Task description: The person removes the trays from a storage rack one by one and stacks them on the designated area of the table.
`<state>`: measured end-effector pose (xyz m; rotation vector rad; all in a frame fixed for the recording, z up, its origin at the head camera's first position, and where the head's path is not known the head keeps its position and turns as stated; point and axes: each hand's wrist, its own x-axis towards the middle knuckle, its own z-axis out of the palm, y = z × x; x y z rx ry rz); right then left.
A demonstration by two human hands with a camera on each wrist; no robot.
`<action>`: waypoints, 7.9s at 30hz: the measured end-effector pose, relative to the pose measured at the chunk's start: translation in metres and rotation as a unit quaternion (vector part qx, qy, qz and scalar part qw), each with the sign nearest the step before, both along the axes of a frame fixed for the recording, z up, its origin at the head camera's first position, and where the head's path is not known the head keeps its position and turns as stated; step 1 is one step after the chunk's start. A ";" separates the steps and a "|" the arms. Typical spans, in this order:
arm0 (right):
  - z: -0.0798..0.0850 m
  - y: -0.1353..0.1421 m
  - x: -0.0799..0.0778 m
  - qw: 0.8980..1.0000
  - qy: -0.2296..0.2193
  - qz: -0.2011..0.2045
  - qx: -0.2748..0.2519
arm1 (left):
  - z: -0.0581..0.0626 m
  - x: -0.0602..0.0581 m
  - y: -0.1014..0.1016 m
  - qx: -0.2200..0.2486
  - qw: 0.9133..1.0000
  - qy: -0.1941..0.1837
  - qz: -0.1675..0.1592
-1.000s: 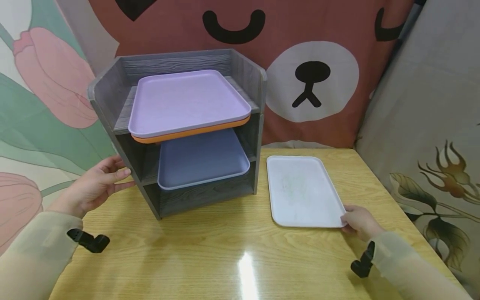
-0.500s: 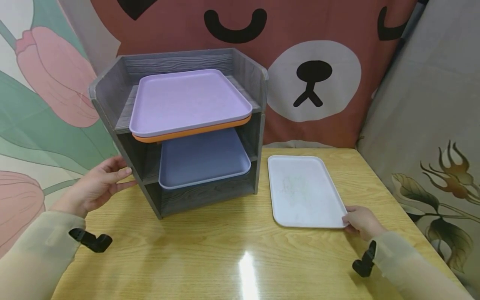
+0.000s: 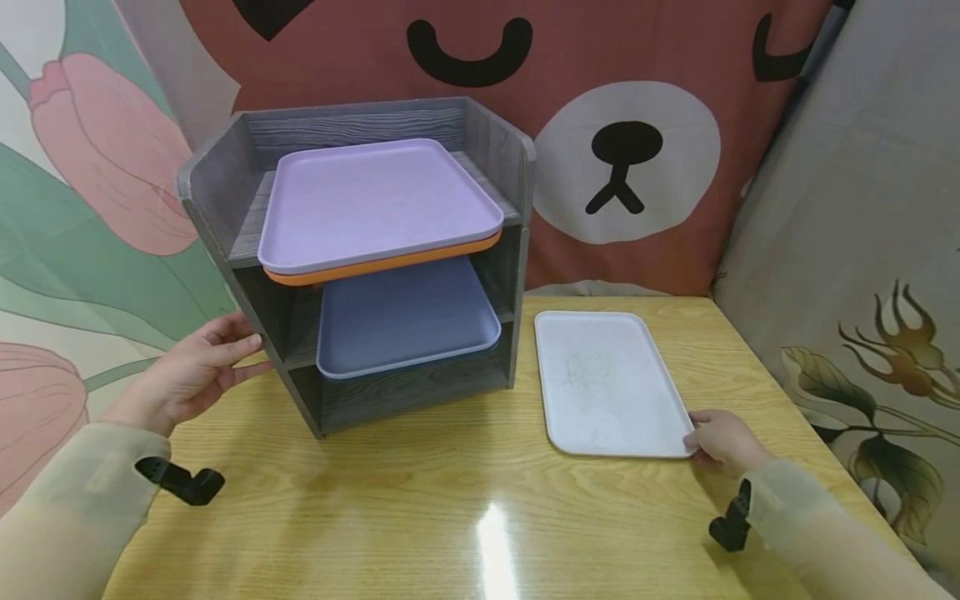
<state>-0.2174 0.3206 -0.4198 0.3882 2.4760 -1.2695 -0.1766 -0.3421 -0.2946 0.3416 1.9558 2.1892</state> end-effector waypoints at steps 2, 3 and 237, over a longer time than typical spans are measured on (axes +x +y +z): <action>0.003 0.002 0.001 1.000 0.002 0.015 0.019 | 0.000 0.000 0.000 -0.001 1.000 -0.002 0.002; 0.006 0.003 0.001 0.999 0.004 0.023 0.023 | 0.000 0.000 -0.001 -0.002 1.000 -0.002 0.004; 0.243 -0.180 0.037 0.887 0.252 0.090 -0.377 | -0.003 -0.002 -0.002 -0.012 1.000 -0.005 0.021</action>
